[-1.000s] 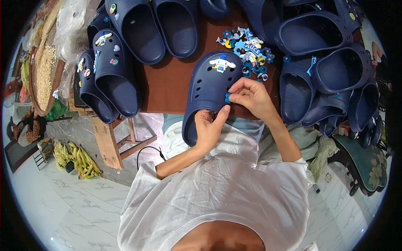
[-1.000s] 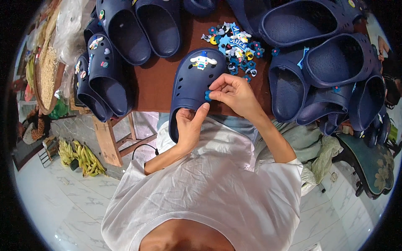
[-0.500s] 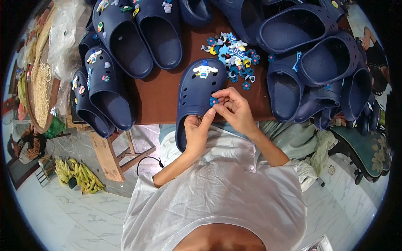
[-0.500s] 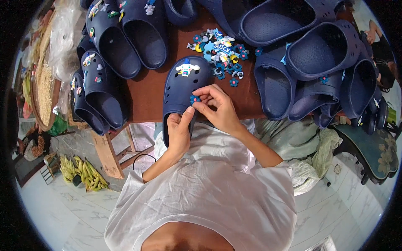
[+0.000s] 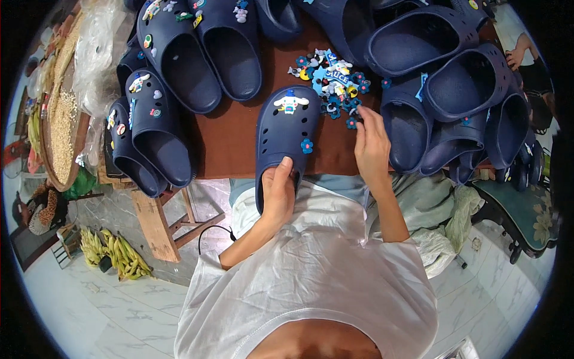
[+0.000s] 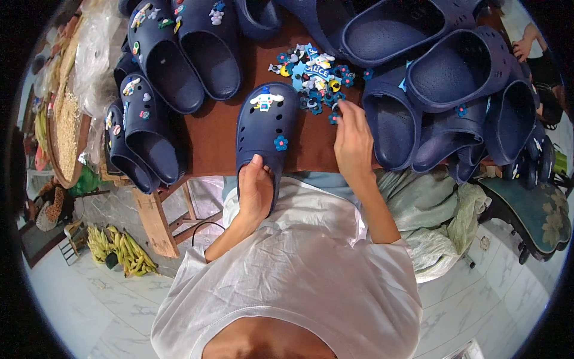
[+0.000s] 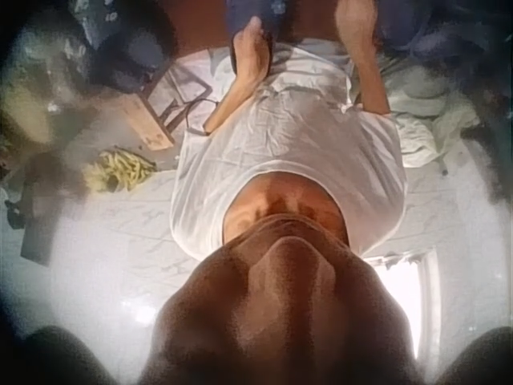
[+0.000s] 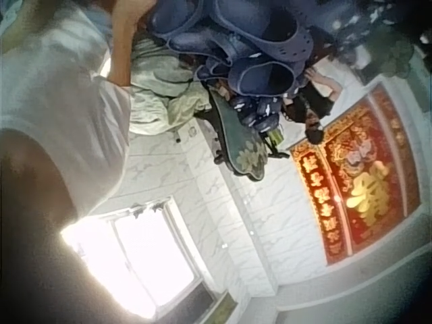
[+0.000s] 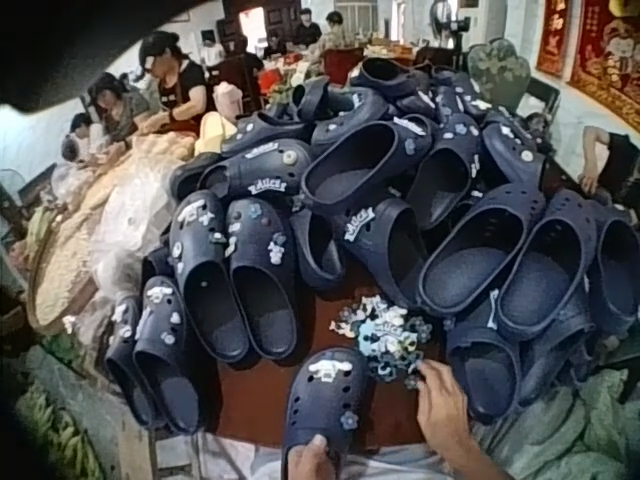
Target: Decorating clogs with various charms by inserting them into the holes.
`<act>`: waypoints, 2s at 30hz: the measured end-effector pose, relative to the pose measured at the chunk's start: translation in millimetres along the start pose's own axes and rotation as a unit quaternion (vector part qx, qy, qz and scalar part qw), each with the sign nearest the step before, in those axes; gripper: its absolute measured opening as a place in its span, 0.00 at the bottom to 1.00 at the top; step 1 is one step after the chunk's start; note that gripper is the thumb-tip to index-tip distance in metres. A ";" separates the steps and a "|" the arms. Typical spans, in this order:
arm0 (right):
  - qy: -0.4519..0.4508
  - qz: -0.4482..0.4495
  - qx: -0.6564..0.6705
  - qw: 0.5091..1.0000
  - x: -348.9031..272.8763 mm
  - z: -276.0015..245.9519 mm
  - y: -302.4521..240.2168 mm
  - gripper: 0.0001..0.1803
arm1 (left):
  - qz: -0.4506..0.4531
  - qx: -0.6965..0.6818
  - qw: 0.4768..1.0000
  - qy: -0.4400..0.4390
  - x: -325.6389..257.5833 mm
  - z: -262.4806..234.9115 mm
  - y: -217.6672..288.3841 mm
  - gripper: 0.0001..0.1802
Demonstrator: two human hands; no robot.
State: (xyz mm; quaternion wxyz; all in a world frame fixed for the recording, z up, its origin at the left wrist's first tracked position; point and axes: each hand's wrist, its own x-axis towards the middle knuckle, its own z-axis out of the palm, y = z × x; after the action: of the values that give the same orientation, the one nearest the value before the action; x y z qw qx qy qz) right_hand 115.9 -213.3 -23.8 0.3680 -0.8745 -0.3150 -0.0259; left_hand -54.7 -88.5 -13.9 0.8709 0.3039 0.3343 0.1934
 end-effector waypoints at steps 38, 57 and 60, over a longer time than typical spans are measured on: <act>-0.050 -0.027 0.152 0.987 5.5 4.8 -42.0 0.09 | -0.115 -0.176 0.978 0.011 3.9 17.6 16.2 0.22; -0.197 0.157 0.364 0.897 9.4 5.5 -30.3 0.05 | -0.093 -0.008 0.995 0.039 -11.7 10.6 -0.5 0.17; -0.203 0.164 0.358 0.896 10.8 4.8 -33.0 0.06 | -0.124 -0.035 0.991 0.045 -12.2 11.1 7.0 0.16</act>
State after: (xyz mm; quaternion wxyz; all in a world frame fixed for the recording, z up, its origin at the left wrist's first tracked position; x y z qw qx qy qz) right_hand 104.8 -186.9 -3.6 0.5837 -0.7088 -0.2233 0.3272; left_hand -56.5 -94.4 2.9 0.8826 0.2200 0.4009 0.1087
